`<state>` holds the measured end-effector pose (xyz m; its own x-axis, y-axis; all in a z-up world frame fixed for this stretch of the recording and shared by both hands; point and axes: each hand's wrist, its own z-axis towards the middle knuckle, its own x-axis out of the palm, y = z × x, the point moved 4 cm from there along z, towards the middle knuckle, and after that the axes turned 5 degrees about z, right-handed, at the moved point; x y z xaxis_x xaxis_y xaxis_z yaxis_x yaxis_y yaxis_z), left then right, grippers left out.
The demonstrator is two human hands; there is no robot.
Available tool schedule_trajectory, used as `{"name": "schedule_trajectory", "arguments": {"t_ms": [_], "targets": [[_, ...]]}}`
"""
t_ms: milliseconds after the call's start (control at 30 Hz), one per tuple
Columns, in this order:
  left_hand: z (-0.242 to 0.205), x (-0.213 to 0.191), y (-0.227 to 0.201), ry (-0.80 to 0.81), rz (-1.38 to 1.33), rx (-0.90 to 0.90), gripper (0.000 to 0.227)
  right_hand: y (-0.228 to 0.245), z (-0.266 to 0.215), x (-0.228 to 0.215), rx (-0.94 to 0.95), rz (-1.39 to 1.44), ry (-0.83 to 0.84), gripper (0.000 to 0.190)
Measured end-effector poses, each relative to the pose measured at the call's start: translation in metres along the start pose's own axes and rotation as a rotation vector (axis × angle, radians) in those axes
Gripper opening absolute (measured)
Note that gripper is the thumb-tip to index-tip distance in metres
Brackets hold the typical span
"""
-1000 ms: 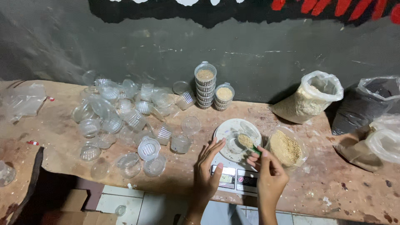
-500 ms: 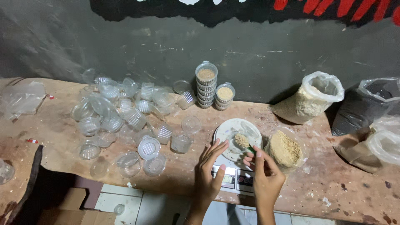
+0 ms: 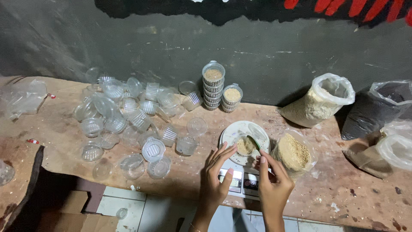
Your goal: The person uses a small green scoop to transfer grains from a bag into a plastic container on a digital scale and kemudian places the lid on the container.
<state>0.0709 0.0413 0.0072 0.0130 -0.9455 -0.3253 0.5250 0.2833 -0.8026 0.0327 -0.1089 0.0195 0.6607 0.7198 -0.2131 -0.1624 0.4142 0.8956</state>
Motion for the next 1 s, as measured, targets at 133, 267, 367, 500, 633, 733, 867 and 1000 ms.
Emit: {"name": "schedule_trajectory", "arguments": {"t_ms": [133,267,367,500,633,733,867,1000], "targets": [[0.0,-0.003,-0.005,-0.005,0.0,-0.007,0.051,-0.007,-0.002,-0.012,-0.148,-0.056,0.059,0.021],[-0.002,-0.005,-0.015,-0.076,0.012,0.002,0.058,-0.014,-0.004,-0.042,-0.219,-0.09,-0.133,0.012],[-0.008,0.01,-0.027,-0.104,-0.118,0.041,0.051,-0.014,0.003,-0.066,-0.312,-0.233,-0.294,0.015],[-0.028,0.055,-0.048,0.228,-0.482,-0.143,0.047,-0.032,0.018,-0.076,-0.261,-0.416,-0.15,0.02],[-0.035,0.083,-0.06,0.37,-0.418,-0.151,0.066,-0.044,0.026,-0.078,-0.264,-0.479,-0.044,0.019],[-0.041,0.101,-0.056,0.576,-0.435,-0.318,0.08,-0.046,0.03,-0.084,0.079,-0.307,-0.057,0.02],[-0.041,0.103,-0.055,0.474,-0.384,-0.201,0.076,-0.058,0.031,-0.091,0.303,-0.012,-0.136,0.019],[-0.038,0.099,-0.054,0.47,-0.38,-0.173,0.073,-0.037,0.027,-0.086,0.404,0.077,-0.239,0.02]]}}
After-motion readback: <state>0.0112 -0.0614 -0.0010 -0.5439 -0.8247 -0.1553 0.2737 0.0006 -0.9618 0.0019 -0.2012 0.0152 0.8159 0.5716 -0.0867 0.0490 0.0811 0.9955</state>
